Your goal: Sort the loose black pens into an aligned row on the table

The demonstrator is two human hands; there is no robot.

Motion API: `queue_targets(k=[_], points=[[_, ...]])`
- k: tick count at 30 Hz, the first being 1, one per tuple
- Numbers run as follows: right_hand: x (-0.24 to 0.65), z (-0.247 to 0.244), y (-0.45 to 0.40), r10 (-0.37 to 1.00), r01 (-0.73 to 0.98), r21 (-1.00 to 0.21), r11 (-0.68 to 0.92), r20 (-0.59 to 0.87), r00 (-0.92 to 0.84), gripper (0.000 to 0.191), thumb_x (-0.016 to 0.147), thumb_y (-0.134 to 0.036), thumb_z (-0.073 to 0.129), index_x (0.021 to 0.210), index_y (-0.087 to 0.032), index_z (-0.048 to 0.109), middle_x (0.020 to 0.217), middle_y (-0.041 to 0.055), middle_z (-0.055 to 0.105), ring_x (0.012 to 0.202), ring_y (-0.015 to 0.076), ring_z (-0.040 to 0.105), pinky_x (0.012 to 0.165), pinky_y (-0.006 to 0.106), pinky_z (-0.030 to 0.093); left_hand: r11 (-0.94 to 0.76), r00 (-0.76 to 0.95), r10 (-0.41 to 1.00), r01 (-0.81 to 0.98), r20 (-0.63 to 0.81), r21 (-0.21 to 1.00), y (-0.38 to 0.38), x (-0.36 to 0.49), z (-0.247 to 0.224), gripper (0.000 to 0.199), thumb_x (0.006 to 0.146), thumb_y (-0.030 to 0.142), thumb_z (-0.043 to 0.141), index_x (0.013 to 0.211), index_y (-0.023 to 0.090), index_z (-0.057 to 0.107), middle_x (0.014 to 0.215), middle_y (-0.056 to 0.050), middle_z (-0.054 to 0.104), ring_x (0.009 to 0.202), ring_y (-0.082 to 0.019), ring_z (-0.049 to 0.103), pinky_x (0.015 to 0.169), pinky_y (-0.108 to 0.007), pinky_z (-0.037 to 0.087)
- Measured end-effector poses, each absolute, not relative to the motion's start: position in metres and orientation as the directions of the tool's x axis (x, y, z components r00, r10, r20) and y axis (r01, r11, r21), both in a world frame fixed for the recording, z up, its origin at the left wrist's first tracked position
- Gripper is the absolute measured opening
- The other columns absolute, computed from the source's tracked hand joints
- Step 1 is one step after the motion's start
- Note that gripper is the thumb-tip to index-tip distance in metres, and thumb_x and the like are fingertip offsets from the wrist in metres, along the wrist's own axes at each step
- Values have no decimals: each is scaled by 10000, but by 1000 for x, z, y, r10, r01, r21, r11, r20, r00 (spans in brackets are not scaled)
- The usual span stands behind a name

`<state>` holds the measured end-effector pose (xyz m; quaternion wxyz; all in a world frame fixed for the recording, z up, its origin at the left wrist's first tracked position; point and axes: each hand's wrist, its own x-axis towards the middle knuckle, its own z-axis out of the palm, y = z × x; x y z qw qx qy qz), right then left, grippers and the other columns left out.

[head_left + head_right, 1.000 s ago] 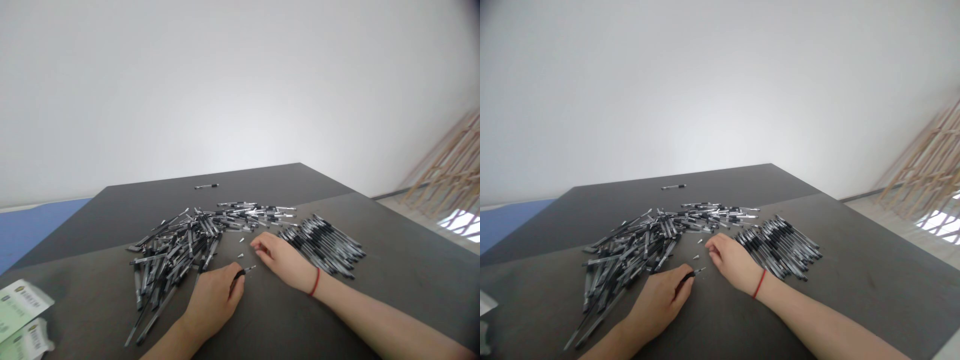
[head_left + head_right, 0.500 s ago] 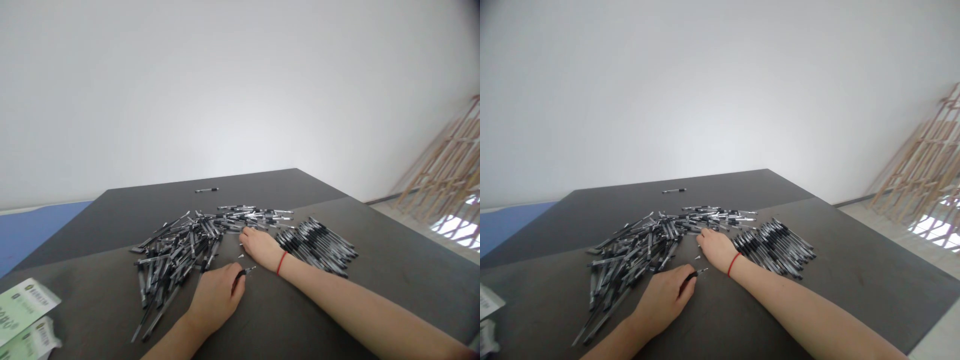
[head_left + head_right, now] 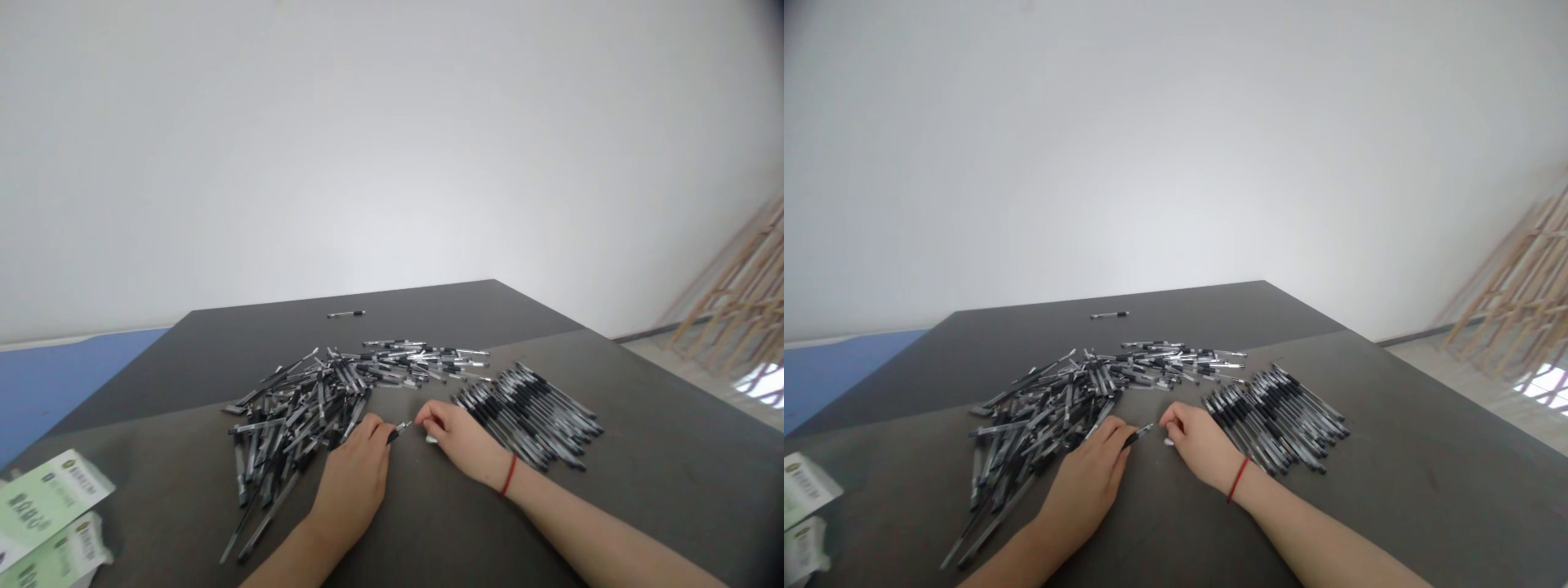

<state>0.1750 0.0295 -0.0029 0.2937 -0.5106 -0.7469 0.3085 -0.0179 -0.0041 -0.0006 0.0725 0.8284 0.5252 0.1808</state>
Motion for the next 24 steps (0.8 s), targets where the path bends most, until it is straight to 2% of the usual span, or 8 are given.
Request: queue_targets(k=[3,6,12,15,18,21,24], points=[[171,-4,32,938,694,-637,335,155,-310,152,796,-93,451,841,-169,574,723,8,595,690,141,547,662,246,378,-434,365,898,828,245,356,-5,-18,1,242,905,175,333,1054,229,515,1030,-35,558,920,-175,571,777,-278,445],[167,-1,33,931,741,-567,360,175,-319,155,792,-73,455,854,-165,563,781,30,606,741,150,551,700,252,377,-433,350,900,791,260,432,-6,-19,2,205,915,204,320,1017,224,496,946,-31,594,868,-185,591,749,-291,432],[160,12,4,861,609,-644,463,164,-481,180,761,-51,475,859,-176,560,747,-13,573,676,113,521,642,213,375,-346,236,938,700,255,625,-3,-22,3,161,914,260,327,964,233,477,852,-8,618,774,-183,612,675,-276,409],[147,13,-14,812,562,-648,514,155,-562,148,757,-132,567,895,-185,562,794,-13,576,706,121,526,650,216,386,-299,131,951,635,281,712,0,-25,1,159,911,310,343,933,227,478,760,18,569,671,-163,567,630,-267,397],[133,11,-23,799,604,-577,549,150,-583,279,740,-268,663,981,-191,545,870,3,584,767,148,543,677,242,401,-264,43,957,542,288,798,3,-27,-2,168,904,344,359,919,226,478,676,47,494,581,-139,496,578,-250,381],[122,10,-27,766,625,-497,602,140,-627,316,753,-379,658,976,-185,548,907,20,580,781,162,552,666,255,414,-262,-12,953,466,302,845,5,-28,-4,177,893,348,373,920,216,489,720,35,505,622,-134,495,596,-244,394],[114,9,-31,681,565,-441,698,161,-715,326,787,-459,602,945,-176,559,920,32,585,789,165,557,661,254,428,-253,-14,957,444,289,859,6,-28,-3,179,881,344,384,907,208,498,715,35,501,614,-125,480,578,-231,387]])
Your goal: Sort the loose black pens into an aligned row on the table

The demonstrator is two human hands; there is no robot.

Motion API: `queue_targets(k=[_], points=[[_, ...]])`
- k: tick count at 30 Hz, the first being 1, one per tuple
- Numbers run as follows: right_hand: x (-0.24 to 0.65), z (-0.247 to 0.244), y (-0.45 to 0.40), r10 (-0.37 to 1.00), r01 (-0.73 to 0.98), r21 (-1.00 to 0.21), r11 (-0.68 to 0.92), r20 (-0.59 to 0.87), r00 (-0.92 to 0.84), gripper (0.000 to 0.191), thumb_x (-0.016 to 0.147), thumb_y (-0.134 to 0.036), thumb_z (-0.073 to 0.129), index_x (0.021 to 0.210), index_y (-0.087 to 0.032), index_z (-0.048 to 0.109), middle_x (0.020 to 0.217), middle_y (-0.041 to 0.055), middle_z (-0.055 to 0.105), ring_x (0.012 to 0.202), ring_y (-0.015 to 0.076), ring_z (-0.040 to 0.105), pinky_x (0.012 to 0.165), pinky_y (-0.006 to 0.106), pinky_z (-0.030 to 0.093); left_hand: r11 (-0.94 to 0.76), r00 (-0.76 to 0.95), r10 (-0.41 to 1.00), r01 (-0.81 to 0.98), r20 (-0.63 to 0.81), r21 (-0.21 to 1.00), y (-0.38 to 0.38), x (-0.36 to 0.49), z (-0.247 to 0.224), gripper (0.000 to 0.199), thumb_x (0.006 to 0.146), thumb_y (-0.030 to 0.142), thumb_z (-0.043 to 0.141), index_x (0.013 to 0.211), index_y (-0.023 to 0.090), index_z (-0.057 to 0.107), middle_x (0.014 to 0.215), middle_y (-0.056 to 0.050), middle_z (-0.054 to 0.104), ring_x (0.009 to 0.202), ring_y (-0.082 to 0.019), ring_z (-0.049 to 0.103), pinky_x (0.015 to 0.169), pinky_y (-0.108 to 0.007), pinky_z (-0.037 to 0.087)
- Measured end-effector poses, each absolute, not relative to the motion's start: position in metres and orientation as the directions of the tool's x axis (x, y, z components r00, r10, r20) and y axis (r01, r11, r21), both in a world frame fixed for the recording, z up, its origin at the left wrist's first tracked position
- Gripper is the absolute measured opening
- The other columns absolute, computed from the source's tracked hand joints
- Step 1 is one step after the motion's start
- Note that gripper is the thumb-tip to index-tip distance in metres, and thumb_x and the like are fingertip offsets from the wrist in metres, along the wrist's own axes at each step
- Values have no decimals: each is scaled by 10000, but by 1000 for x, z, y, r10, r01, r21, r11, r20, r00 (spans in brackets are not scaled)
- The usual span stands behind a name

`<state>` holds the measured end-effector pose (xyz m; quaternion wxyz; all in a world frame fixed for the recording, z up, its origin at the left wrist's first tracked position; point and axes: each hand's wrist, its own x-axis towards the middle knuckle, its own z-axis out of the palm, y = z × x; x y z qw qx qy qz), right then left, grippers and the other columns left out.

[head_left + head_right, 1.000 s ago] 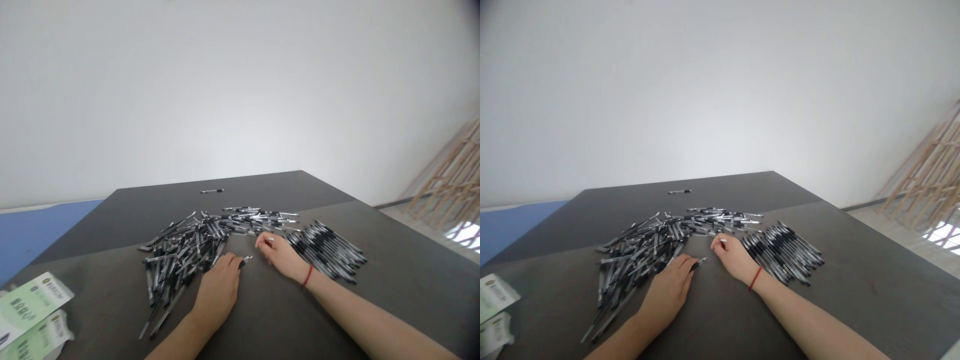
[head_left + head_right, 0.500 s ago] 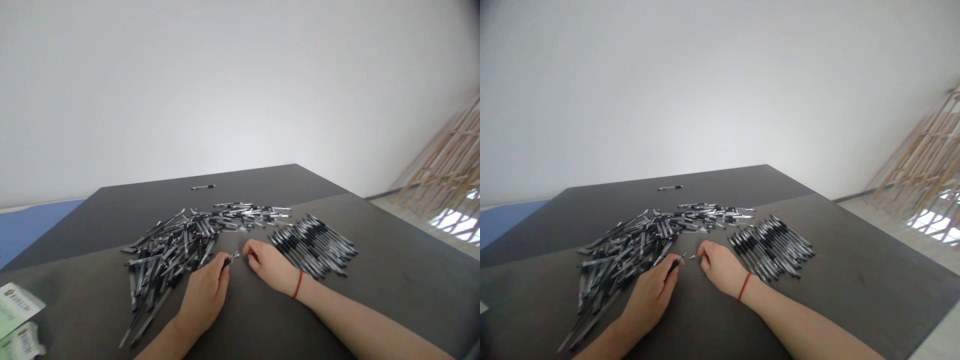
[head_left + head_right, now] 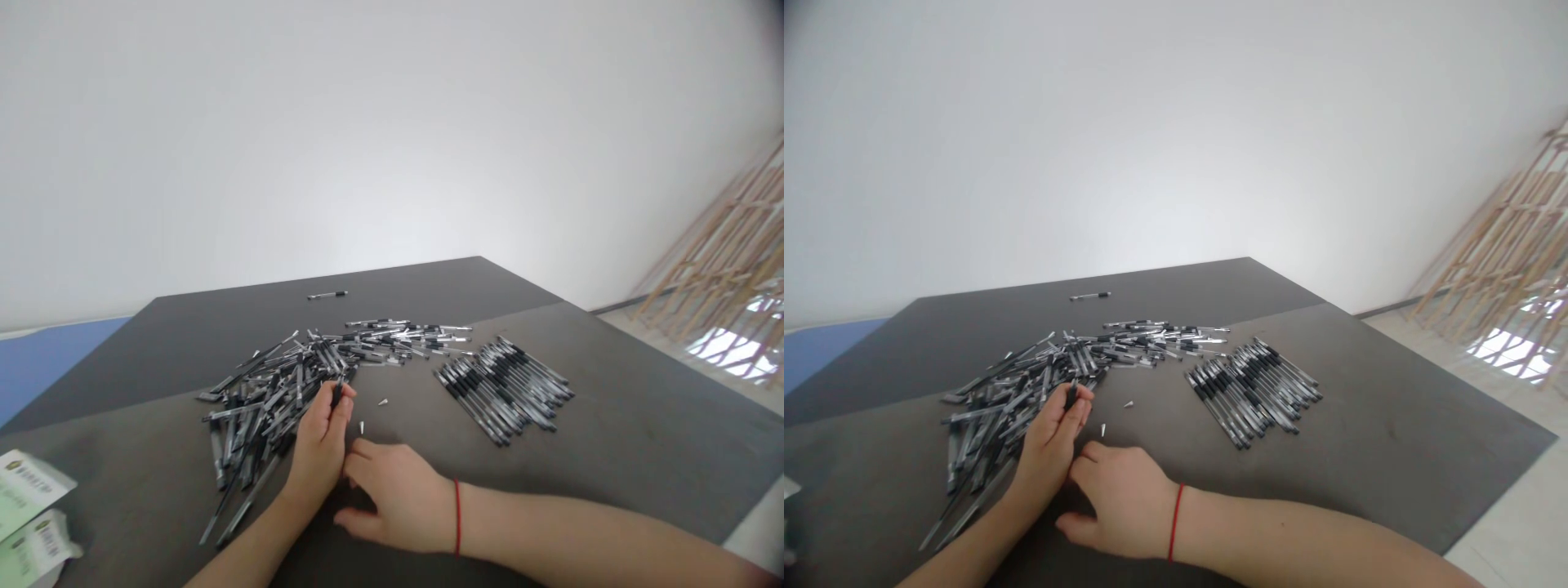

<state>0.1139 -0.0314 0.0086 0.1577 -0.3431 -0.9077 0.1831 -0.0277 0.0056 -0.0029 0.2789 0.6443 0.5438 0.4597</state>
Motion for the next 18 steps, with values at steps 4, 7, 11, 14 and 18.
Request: queue_targets(k=[4,7,11,14,18], points=[[107,4,-37,537,475,-300,827,172,-826,311,813,-473,578,930,-185,567,966,38,591,819,172,563,639,252,435,-240,13,965,452,263,859,4,-27,-1,172,883,326,384,914,204,502,695,45,487,588,-109,453,550,-214,372],[108,1,-38,483,453,-190,871,163,-860,200,867,-381,532,892,-186,564,948,31,587,785,157,558,607,248,433,-258,46,962,469,269,844,2,-27,1,179,891,331,383,939,203,498,696,44,491,571,-106,449,543,-217,375],[121,1,-37,453,428,-170,888,157,-878,219,862,-396,537,892,-181,568,936,35,579,815,163,542,670,251,443,-315,110,947,502,302,806,-1,-25,2,216,914,346,335,969,201,486,756,17,555,623,-124,518,605,-243,413],[134,2,-39,421,383,-212,899,178,-890,145,879,-309,516,941,-191,574,968,33,574,857,159,520,731,243,430,-354,196,935,594,297,722,-4,-23,4,233,929,331,299,984,211,492,832,-12,603,726,-154,578,670,-266,431],[146,3,-41,433,393,-224,892,173,-885,120,887,-210,478,939,-185,583,948,38,578,838,155,500,738,242,416,-391,295,921,709,257,587,-5,-21,3,230,933,300,297,992,229,507,870,-18,626,799,-174,609,702,-270,434]])
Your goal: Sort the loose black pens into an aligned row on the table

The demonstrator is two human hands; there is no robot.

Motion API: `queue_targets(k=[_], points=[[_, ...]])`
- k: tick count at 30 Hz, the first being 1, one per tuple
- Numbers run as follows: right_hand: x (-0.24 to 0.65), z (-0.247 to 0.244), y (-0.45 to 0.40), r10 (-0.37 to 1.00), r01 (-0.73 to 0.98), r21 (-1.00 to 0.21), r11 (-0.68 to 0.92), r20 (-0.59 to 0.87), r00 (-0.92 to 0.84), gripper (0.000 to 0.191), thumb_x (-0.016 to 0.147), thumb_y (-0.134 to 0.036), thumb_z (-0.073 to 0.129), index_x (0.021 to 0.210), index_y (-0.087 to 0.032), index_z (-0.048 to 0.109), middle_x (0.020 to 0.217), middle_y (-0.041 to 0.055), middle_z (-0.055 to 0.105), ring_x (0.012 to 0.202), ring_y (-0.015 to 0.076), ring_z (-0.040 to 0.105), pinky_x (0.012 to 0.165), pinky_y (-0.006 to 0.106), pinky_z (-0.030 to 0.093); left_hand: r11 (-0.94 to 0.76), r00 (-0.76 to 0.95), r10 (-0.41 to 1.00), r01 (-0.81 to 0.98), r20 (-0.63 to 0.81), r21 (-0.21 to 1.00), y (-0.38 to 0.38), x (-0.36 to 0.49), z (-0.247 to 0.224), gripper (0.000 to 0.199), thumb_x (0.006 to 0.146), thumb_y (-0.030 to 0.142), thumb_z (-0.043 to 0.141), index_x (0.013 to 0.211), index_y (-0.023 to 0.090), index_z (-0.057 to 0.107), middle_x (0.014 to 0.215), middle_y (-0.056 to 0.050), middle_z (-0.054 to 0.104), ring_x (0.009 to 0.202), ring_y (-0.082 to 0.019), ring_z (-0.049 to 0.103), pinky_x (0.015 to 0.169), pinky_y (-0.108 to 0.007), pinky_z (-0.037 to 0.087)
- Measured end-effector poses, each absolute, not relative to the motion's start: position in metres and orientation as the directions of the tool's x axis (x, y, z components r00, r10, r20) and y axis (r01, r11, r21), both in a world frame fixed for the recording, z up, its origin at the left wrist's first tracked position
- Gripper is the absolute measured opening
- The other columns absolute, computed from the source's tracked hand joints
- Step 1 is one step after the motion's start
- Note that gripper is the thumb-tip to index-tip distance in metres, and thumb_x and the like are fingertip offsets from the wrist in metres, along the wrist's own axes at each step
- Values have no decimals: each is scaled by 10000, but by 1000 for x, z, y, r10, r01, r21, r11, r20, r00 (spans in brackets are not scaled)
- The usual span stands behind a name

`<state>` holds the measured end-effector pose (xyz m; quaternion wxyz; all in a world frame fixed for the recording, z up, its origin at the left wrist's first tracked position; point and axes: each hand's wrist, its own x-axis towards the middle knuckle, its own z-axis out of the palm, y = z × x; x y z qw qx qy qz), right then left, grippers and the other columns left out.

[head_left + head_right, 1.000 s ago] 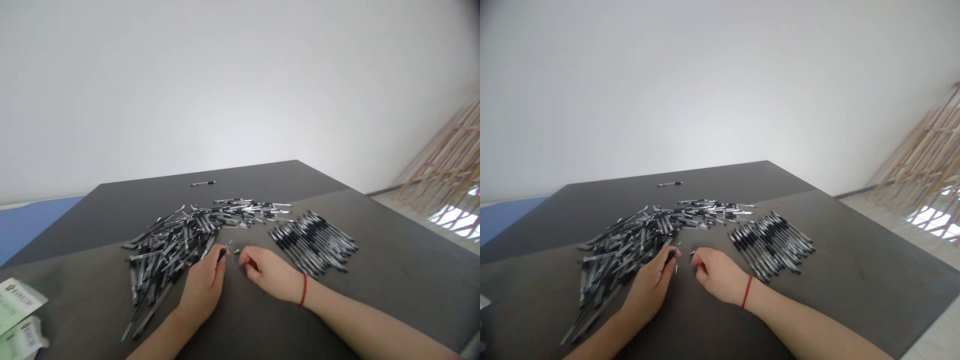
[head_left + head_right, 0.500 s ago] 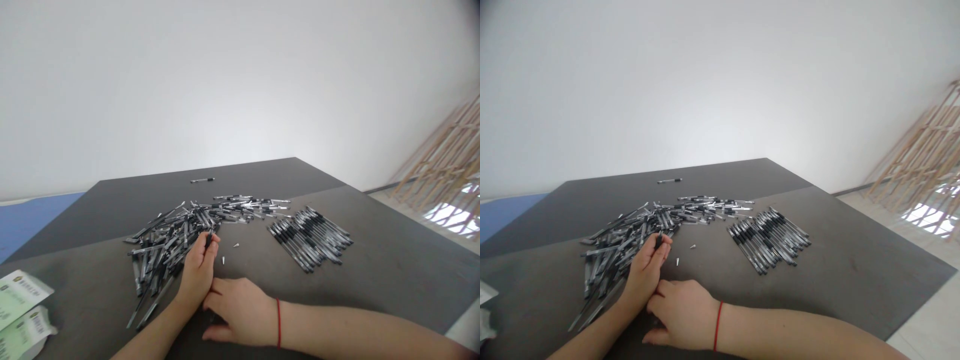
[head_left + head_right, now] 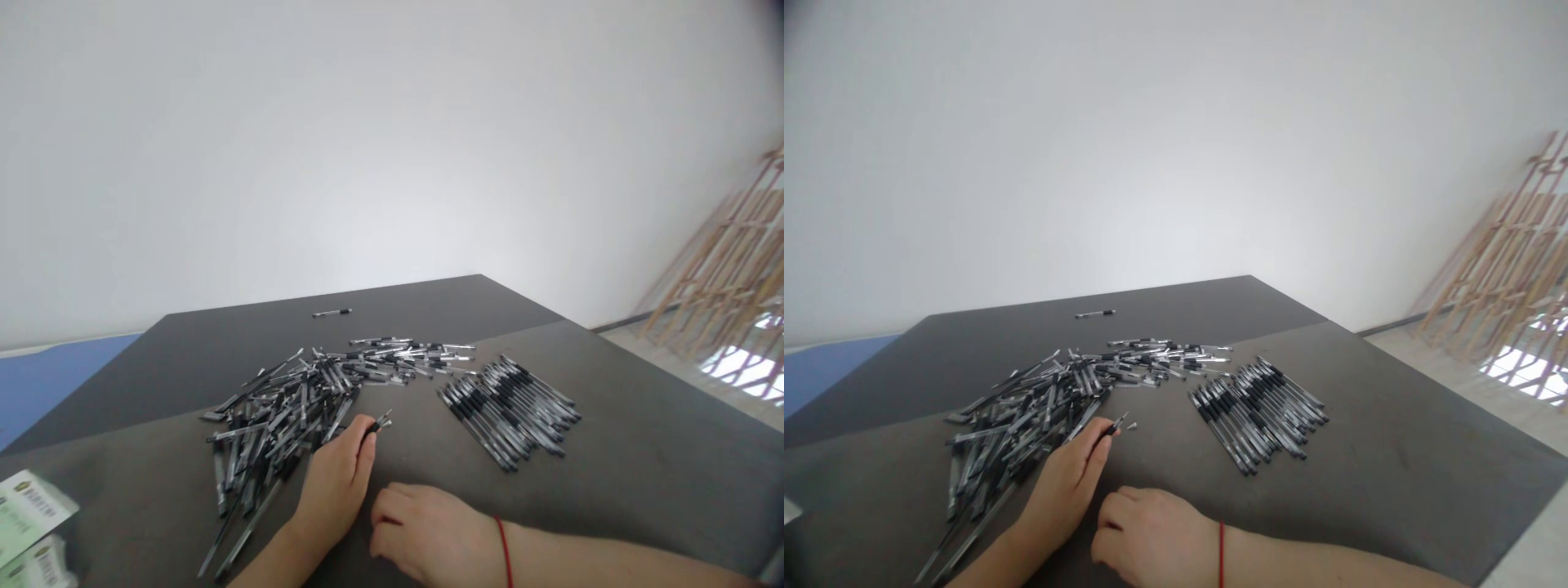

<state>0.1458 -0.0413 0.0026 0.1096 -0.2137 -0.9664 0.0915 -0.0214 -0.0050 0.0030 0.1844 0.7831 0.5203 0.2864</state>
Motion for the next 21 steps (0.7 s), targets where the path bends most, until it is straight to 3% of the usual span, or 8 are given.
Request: queue_targets(k=[4,9,13,16,21], points=[[151,3,-38,506,448,-295,844,159,-848,80,835,-172,525,898,-171,574,911,46,577,836,165,503,749,250,416,-379,312,925,763,215,524,-4,-22,0,226,937,289,301,1011,233,506,880,-13,635,808,-173,619,709,-266,436],[168,12,-17,748,454,-639,621,309,-587,191,748,-39,480,861,-189,515,847,8,531,768,120,513,695,217,411,-375,334,927,792,173,481,-4,-22,0,208,928,263,331,1019,237,516,883,-10,655,805,-169,632,706,-254,430],[185,14,3,900,418,-818,394,253,-355,184,758,-51,464,878,-190,477,789,-12,515,683,106,499,630,213,408,-381,366,923,823,120,422,-5,-22,4,199,916,275,363,1026,245,525,839,0,662,764,-172,640,665,-246,423],[189,7,11,919,405,-858,315,169,-357,189,740,-44,475,867,-184,469,734,-32,490,629,94,478,578,199,391,-401,392,914,833,105,380,-6,-21,5,185,912,277,370,995,250,534,827,6,664,758,-174,641,667,-251,418],[186,1,14,903,437,-831,343,163,-398,200,712,-22,499,844,-173,502,718,-39,495,616,83,471,580,190,391,-441,435,895,829,98,344,-8,-21,6,189,915,266,360,958,243,543,816,-2,665,759,-168,640,656,-242,413]])
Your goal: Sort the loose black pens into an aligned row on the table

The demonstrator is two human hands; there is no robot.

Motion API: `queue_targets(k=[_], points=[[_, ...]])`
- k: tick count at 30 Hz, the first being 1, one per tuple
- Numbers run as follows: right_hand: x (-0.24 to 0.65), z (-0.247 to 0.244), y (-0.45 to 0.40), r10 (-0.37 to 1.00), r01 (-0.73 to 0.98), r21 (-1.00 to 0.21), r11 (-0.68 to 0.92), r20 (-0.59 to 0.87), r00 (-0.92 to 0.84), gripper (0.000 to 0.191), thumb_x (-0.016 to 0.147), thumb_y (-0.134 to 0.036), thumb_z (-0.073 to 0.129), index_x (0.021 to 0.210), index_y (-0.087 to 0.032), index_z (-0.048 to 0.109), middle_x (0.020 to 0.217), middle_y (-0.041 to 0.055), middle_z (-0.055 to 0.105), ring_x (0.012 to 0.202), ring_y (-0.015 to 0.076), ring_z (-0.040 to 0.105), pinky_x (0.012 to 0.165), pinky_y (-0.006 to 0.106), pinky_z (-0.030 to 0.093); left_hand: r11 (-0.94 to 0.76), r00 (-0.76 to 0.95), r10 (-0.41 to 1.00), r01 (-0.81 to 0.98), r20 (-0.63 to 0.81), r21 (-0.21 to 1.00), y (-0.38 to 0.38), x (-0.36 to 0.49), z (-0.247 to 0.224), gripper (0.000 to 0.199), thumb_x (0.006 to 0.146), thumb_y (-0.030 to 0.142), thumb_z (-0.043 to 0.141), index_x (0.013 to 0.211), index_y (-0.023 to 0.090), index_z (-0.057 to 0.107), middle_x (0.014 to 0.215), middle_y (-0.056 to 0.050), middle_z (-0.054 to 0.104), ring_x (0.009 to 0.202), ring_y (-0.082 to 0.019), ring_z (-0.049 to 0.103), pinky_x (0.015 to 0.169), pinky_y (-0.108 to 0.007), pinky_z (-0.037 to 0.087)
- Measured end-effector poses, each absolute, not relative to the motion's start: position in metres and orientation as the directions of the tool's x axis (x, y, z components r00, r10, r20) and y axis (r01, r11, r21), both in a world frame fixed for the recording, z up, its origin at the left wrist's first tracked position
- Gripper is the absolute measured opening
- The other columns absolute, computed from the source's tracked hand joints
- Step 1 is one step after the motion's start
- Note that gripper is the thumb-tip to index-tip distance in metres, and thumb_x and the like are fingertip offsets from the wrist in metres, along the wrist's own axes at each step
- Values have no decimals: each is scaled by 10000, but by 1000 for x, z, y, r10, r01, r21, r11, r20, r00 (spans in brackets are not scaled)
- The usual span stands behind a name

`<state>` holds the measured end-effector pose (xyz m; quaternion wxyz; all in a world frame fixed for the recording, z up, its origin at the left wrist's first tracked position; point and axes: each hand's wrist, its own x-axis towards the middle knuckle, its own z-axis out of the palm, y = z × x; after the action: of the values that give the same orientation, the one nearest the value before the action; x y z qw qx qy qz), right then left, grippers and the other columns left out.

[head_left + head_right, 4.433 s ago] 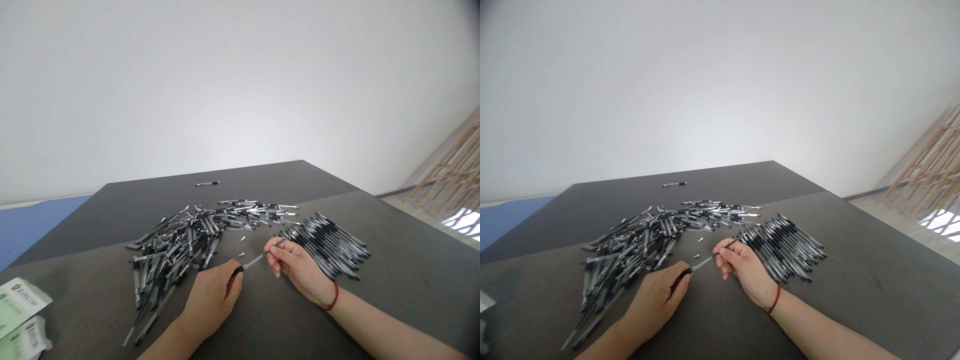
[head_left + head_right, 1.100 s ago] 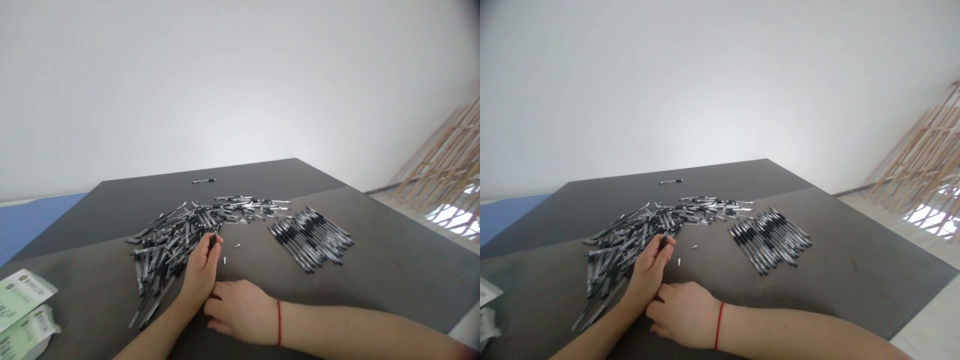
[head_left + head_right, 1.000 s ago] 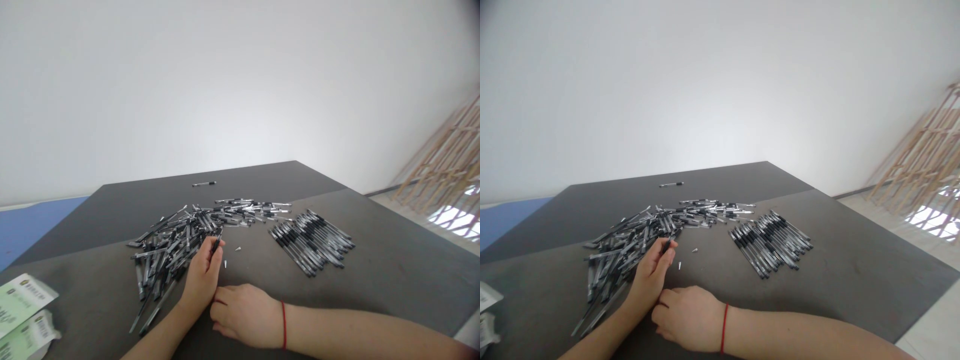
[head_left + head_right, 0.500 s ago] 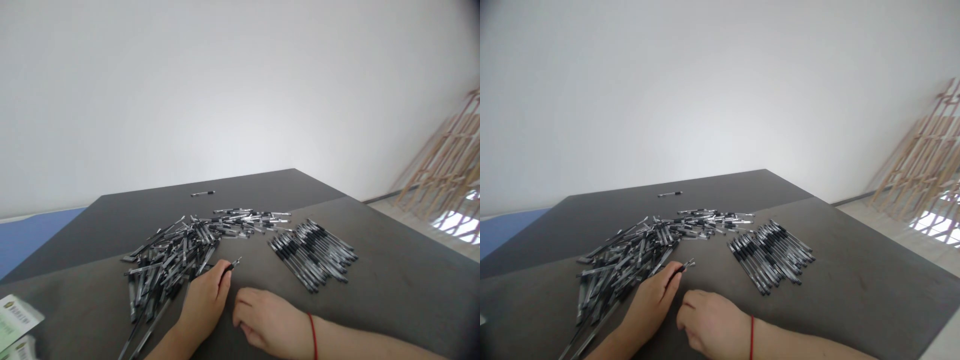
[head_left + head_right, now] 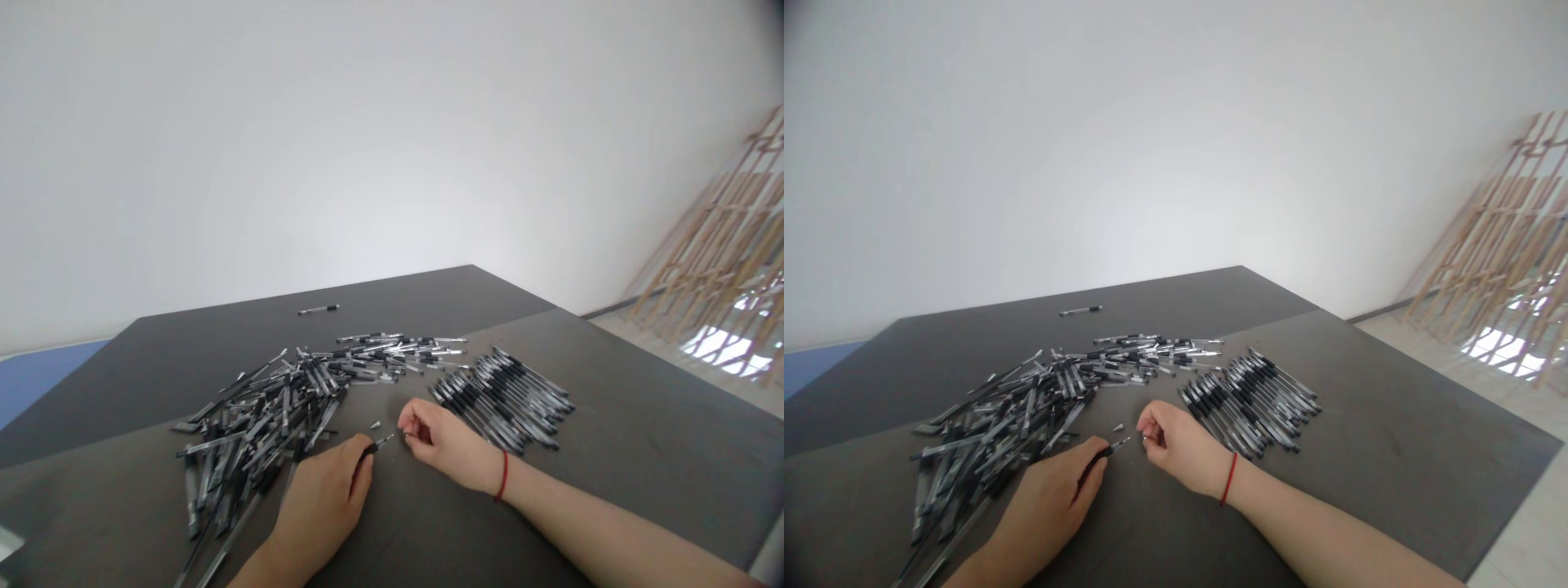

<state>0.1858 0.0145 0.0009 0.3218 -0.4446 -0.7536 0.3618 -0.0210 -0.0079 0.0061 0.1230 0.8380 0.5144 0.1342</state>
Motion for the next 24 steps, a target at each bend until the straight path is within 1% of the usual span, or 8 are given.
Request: queue_targets(k=[6,10,13,18,24], points=[[183,4,15,883,384,-847,367,188,-430,250,744,-52,533,960,-177,546,823,-9,562,703,98,522,658,209,432,-474,462,879,811,121,343,-9,-20,7,186,896,252,387,933,242,569,816,-3,670,761,-169,637,658,-245,413],[181,5,13,871,369,-851,374,186,-454,234,771,-91,554,987,-180,550,835,-5,582,733,106,539,689,220,441,-494,481,867,800,129,341,-10,-20,7,185,890,255,392,919,239,574,807,-7,667,753,-167,629,653,-246,405],[181,6,12,864,392,-833,389,183,-469,177,785,-118,566,951,-180,558,813,-10,587,707,102,538,666,212,434,-502,492,863,804,118,318,-10,-20,7,184,890,252,392,923,243,573,808,-4,660,754,-170,625,653,-252,402],[182,7,12,835,464,-744,480,225,-502,72,797,-149,584,862,-176,570,794,-11,571,708,104,528,644,207,411,-512,503,857,811,108,285,-9,-19,6,189,894,251,390,931,254,575,804,4,649,750,-175,620,652,-264,396],[181,7,9,799,468,-690,553,278,-533,98,781,-117,599,835,-176,542,785,-17,536,689,99,507,627,199,388,-530,519,847,805,114,268,-12,-19,5,189,900,252,386,952,256,568,817,4,643,757,-177,617,650,-274,394]])
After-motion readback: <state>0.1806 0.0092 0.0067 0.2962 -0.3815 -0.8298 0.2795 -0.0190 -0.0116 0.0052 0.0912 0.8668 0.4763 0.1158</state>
